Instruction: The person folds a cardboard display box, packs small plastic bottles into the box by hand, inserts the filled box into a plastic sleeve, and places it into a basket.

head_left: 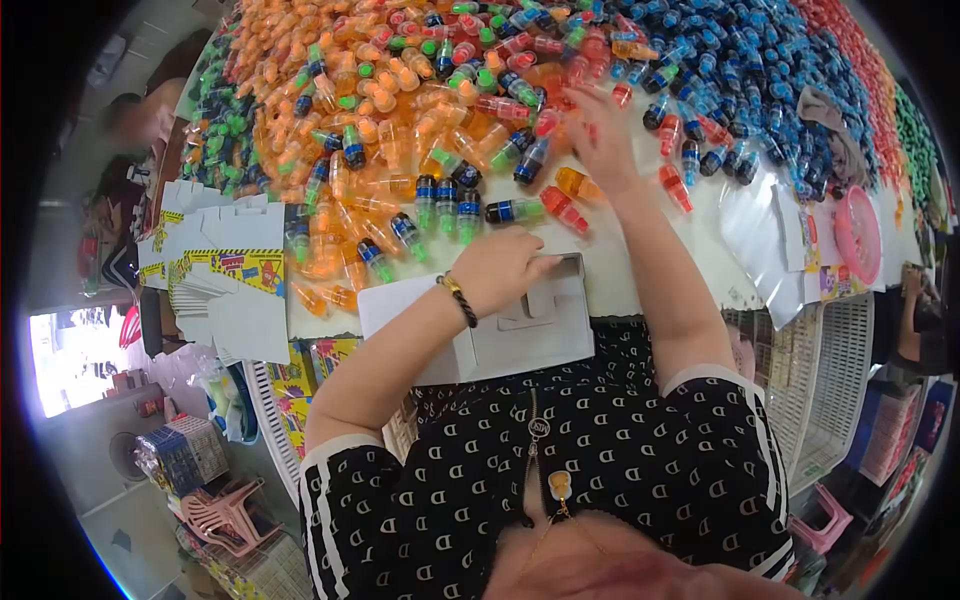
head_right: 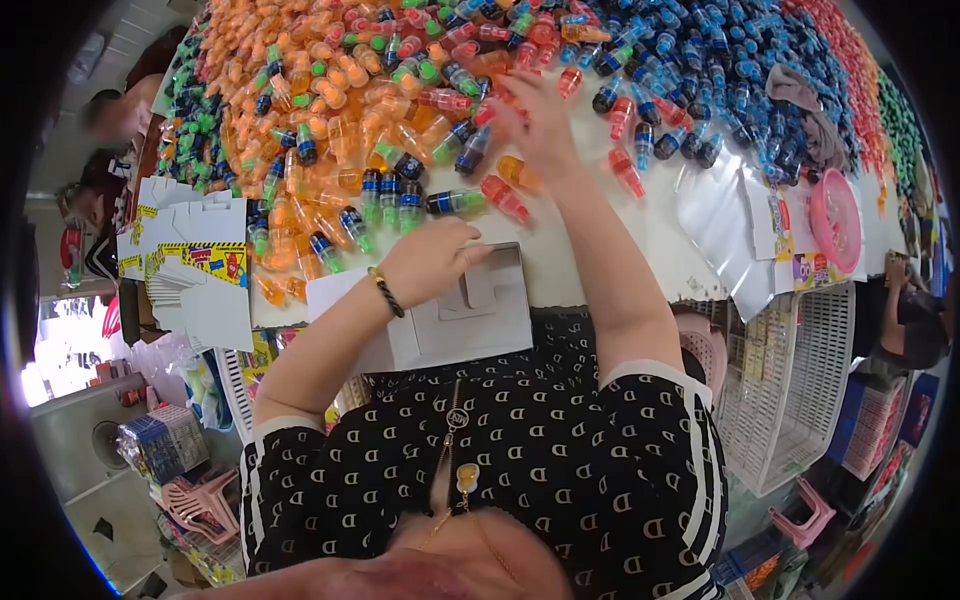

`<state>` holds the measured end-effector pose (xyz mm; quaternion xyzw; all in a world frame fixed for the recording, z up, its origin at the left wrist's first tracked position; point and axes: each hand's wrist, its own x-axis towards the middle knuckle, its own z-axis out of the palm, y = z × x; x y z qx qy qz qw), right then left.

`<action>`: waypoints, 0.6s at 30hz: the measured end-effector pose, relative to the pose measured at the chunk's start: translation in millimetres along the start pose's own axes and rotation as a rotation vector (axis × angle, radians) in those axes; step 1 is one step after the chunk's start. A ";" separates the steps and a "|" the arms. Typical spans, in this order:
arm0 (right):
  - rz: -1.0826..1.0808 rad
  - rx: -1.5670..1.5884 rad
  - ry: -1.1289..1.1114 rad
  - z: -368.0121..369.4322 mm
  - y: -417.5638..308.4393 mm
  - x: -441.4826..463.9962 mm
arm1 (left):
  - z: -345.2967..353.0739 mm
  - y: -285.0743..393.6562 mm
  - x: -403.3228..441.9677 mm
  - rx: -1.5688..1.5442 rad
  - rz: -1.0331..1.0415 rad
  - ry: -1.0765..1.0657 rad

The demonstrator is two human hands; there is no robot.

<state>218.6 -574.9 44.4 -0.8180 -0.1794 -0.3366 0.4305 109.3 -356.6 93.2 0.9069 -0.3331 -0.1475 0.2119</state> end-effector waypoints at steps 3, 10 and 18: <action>0.111 0.006 0.037 -35.2 -0.8 -11.7 | -12.2 -14.2 -0.5 -0.272 0.101 0.159; 0.042 -0.264 -0.190 -66.1 -6.7 -22.7 | -62.0 -14.4 33.2 0.072 0.130 0.051; 0.134 -0.268 -0.376 -44.6 4.6 -6.3 | -3.3 4.1 99.1 0.555 0.513 -0.108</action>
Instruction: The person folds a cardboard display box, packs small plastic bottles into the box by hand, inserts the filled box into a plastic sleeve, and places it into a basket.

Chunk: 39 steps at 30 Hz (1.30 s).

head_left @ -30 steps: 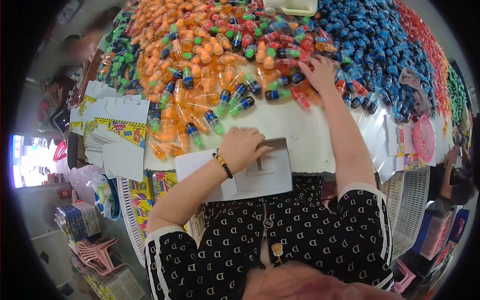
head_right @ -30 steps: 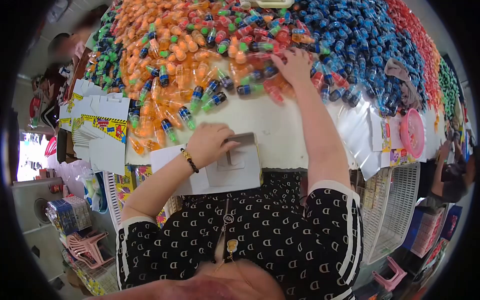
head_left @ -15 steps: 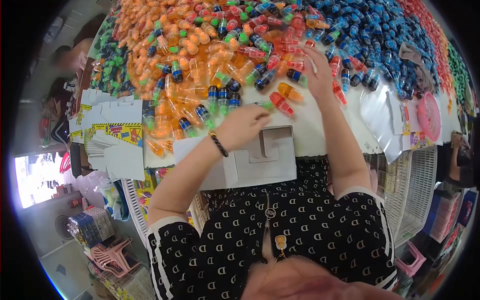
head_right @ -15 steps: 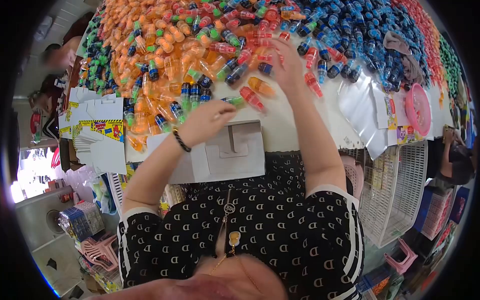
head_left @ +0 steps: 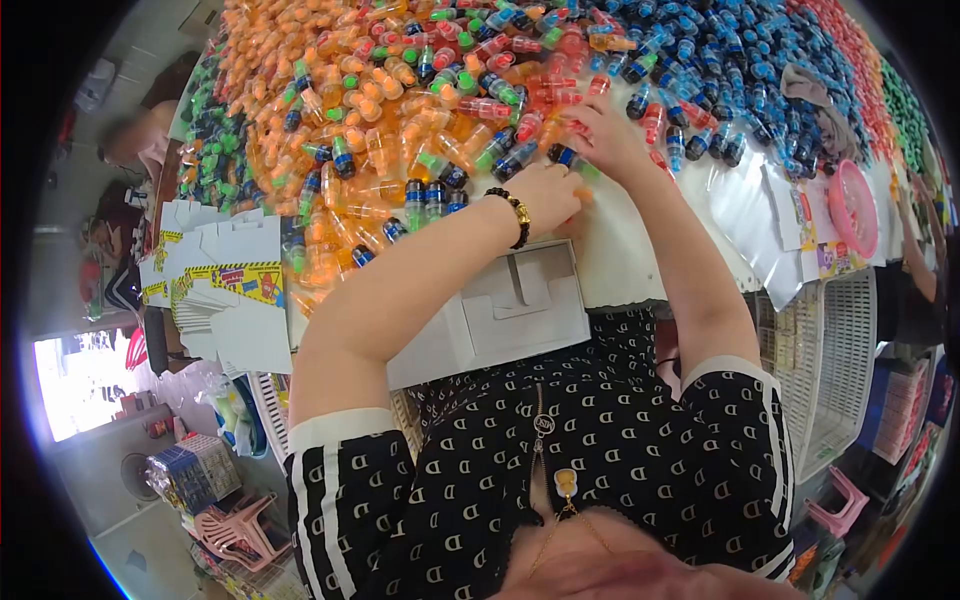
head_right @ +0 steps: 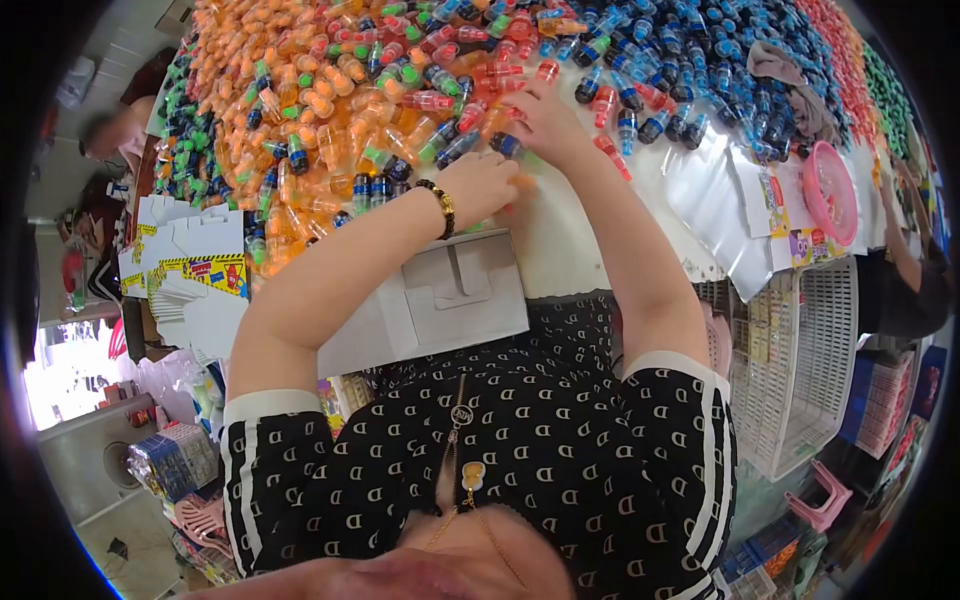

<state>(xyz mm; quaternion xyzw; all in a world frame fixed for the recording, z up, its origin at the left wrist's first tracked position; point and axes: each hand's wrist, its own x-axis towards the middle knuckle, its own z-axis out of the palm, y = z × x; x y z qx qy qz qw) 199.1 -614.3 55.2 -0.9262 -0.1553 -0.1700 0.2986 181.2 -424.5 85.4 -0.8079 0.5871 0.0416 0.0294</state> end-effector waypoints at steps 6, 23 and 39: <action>0.365 0.514 0.445 -59.9 43.3 -30.7 | -11.8 -25.5 -18.1 -0.542 -0.279 0.112; -0.096 -0.275 -0.094 -82.9 39.7 -68.5 | 0.2 -105.9 1.4 0.255 -0.482 0.189; -0.403 -0.708 -0.307 -71.7 57.4 4.2 | -54.9 -19.9 -96.2 -0.814 -0.569 0.726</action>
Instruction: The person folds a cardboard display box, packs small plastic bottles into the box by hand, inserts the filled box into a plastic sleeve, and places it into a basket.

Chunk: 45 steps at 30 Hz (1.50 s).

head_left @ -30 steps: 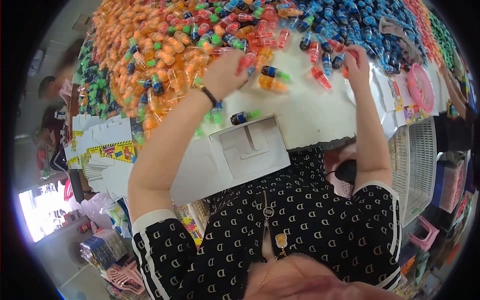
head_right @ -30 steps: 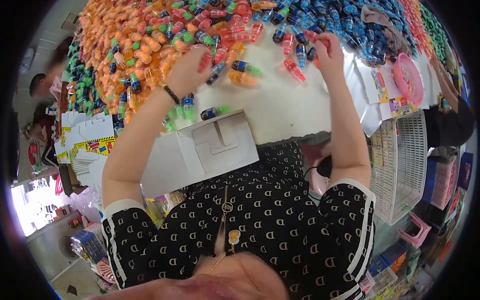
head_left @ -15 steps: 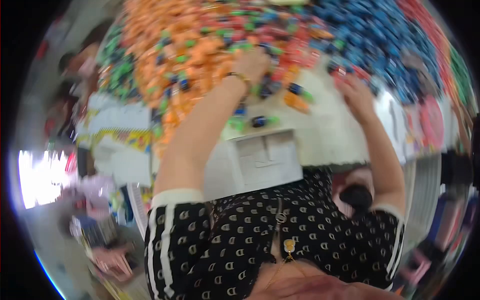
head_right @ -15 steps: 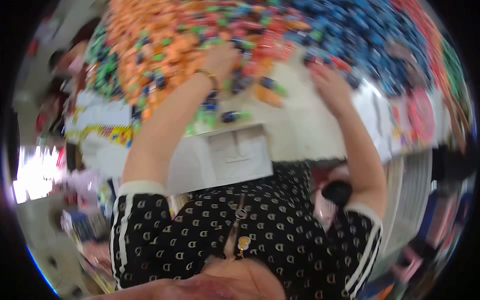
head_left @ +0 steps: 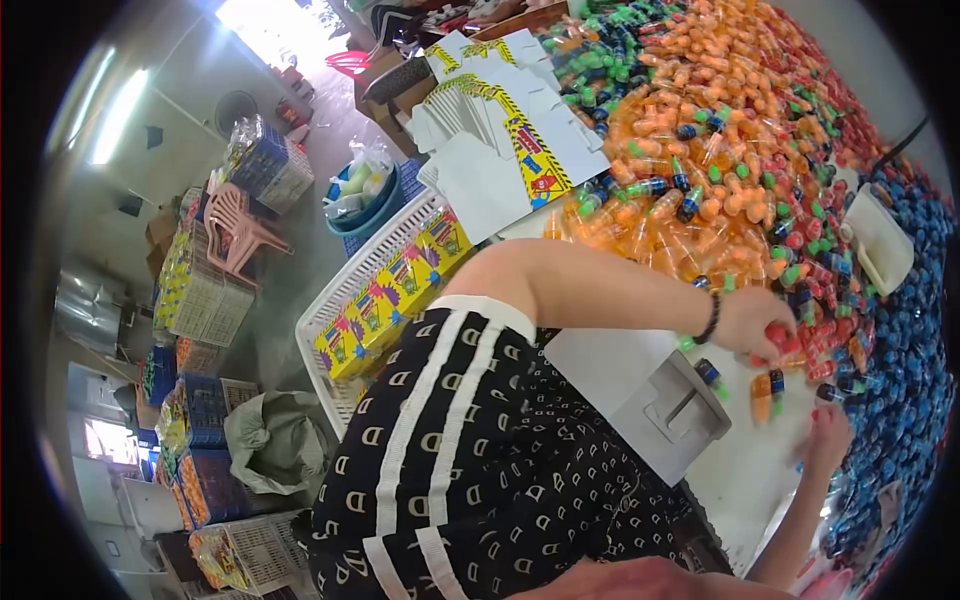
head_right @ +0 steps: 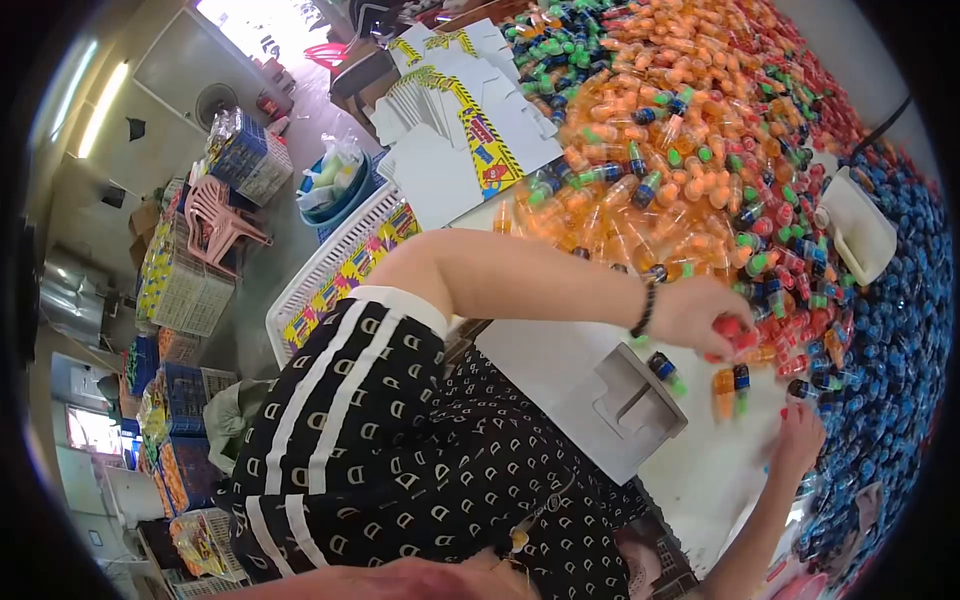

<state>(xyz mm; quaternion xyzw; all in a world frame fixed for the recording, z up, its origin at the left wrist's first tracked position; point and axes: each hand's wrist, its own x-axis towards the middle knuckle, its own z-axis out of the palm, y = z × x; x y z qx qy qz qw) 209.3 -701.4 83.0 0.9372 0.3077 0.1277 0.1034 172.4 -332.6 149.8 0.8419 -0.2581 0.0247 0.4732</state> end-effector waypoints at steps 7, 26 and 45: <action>-0.196 0.751 0.196 -126.7 -147.2 -11.0 | 8.9 27.0 -102.5 -0.106 0.075 -0.337; -0.434 0.990 0.320 -61.3 -232.9 -62.0 | 37.4 24.0 -106.4 -0.149 -0.449 -1.153; 0.233 1.332 0.137 -87.1 -182.4 -70.6 | 1.1 38.0 -33.0 0.160 -0.125 -0.748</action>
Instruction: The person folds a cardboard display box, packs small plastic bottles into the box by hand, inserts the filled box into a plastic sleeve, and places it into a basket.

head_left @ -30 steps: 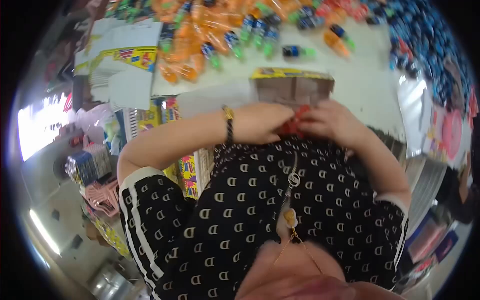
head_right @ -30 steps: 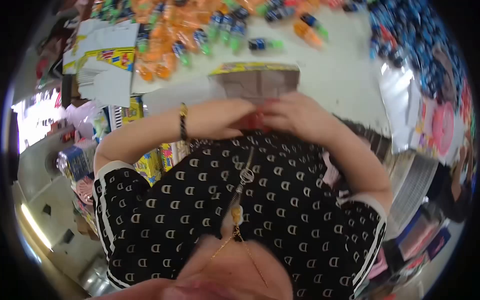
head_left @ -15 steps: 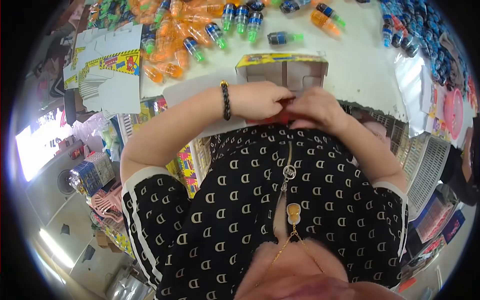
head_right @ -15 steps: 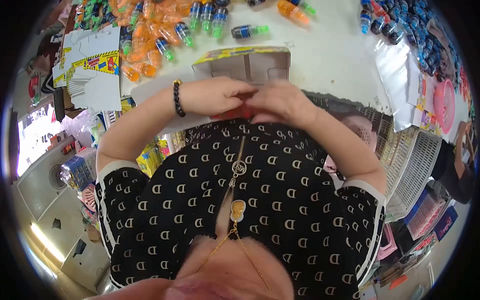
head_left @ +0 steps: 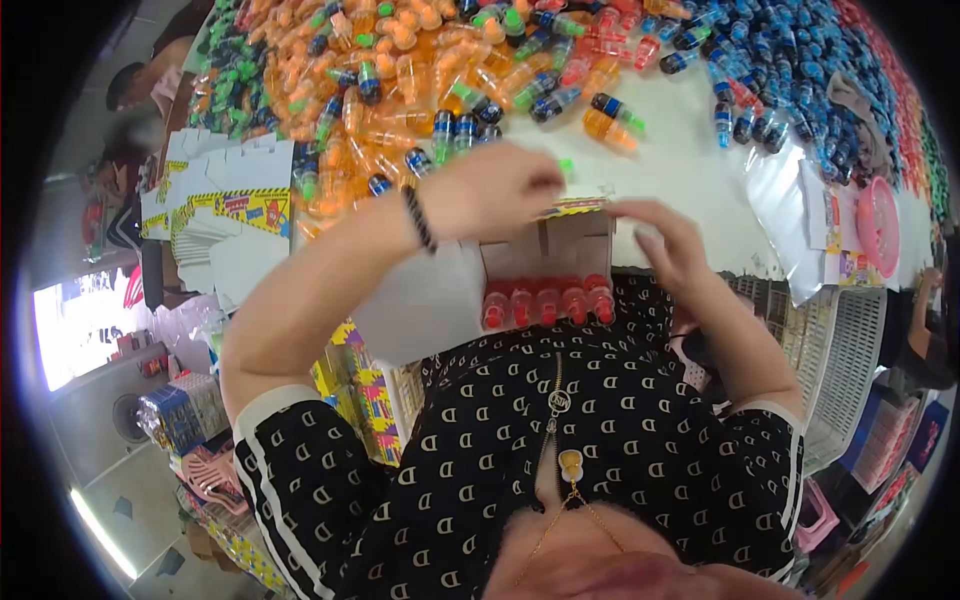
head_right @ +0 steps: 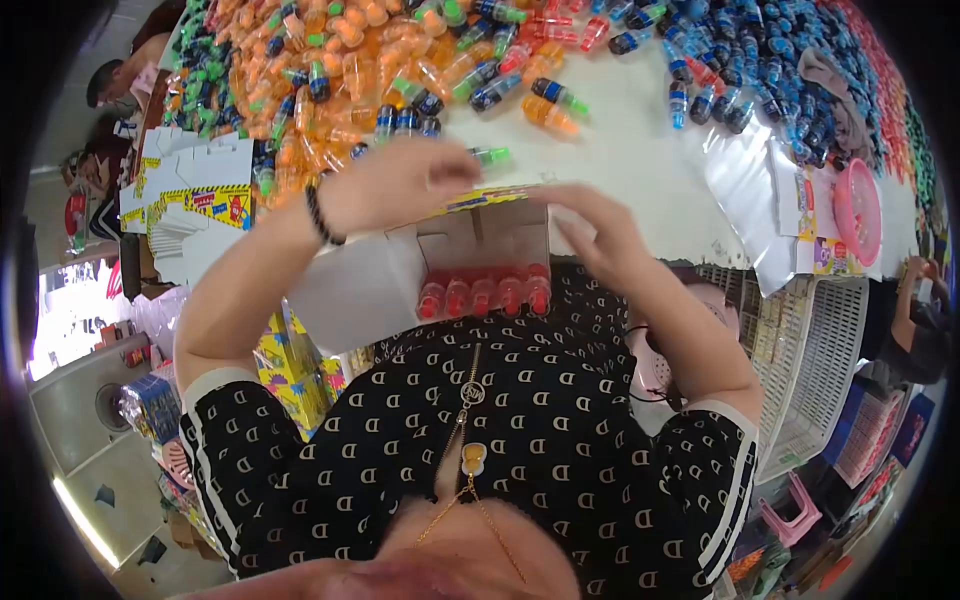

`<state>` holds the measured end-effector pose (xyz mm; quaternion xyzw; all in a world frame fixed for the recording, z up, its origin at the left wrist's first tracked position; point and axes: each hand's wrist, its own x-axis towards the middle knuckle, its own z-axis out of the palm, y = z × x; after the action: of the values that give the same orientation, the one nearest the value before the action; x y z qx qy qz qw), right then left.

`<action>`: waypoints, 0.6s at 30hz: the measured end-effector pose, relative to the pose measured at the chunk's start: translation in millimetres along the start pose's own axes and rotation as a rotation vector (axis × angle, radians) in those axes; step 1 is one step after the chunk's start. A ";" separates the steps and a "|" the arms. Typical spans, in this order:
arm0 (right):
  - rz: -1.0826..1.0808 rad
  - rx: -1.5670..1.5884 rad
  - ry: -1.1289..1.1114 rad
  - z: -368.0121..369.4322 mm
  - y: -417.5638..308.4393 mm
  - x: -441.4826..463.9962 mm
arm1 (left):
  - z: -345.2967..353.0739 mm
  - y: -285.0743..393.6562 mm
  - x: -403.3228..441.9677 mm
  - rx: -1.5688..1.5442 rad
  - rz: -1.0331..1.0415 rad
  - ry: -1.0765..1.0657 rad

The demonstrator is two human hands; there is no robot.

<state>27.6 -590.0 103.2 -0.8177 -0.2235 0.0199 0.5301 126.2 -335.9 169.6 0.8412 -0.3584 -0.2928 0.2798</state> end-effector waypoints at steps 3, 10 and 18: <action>0.072 -0.056 0.322 -15.1 34.0 39.2 | -29.8 -20.2 59.7 0.224 -0.134 0.345; 0.074 -0.887 0.357 -29.5 115.0 77.8 | 2.1 -75.6 168.6 0.701 -0.239 0.593; -0.008 0.343 0.757 -26.9 133.0 91.7 | -48.1 -65.1 142.1 0.530 -0.080 0.629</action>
<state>163.1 -622.6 17.2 -0.6662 -0.0097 -0.2472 0.7035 269.4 -394.1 116.2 0.9458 -0.2856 0.0702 0.1379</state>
